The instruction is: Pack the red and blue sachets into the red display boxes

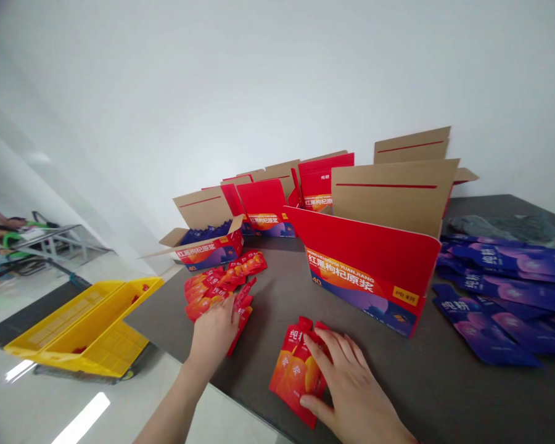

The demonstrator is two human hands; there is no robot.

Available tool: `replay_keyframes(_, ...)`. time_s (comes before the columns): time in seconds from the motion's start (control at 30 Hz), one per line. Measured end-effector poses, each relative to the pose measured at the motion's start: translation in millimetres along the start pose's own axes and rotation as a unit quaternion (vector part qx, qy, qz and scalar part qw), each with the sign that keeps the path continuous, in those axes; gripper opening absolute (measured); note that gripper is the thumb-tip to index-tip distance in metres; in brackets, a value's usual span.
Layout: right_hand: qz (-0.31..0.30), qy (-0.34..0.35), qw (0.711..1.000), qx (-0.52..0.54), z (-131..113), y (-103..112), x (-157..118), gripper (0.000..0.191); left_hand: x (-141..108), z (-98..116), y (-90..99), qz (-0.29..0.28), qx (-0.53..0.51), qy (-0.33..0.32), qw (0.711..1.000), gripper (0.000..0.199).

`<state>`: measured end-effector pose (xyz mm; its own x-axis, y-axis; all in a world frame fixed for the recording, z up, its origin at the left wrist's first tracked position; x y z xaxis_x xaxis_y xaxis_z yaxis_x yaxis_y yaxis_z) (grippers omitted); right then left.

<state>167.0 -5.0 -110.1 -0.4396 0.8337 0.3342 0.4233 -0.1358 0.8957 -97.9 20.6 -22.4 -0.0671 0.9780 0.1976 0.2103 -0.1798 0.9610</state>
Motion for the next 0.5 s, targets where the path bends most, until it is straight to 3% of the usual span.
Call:
replay_keyframes(0.1, 0.014, 0.001, 1.0, 0.016, 4, -4, -2, 0.07, -16, 23, 22.1, 0.029, -0.025, -0.03, 0.999, 0.034)
replay_keyframes(0.23, 0.067, -0.065, 0.994, 0.049, 7, 5, -3, 0.061, -45, 73, 34.9, 0.044, -0.028, -0.155, 0.986, 0.039)
replay_keyframes(0.3, 0.082, -0.067, 0.993, 0.051, 6, 12, -4, 0.062, -56, 100, 32.4, 0.039, -0.025, -0.199, 0.979, 0.035)
replay_keyframes(0.37, 0.065, -0.017, 0.997, 0.036, 5, 12, -6, 0.065, -65, 124, 24.9, 0.052, -0.032, -0.225, 0.972, 0.033)
replay_keyframes(0.5, 0.034, 0.061, 0.997, 0.02, 14, -8, -16, 0.077, -85, 148, -5.4, 0.13, -0.085, -0.258, 0.954, 0.051)
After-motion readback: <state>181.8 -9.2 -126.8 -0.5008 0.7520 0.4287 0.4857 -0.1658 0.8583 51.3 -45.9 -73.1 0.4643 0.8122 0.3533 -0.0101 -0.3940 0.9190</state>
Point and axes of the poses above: each hand's wrist, its own x-axis towards the middle knuckle, its own y-axis out of the back of the hand, z = x × y, the point moved 1 cm from there along x, towards the middle knuckle, and after that the axes turned 8 degrees about -y, right-handed, at the moved point
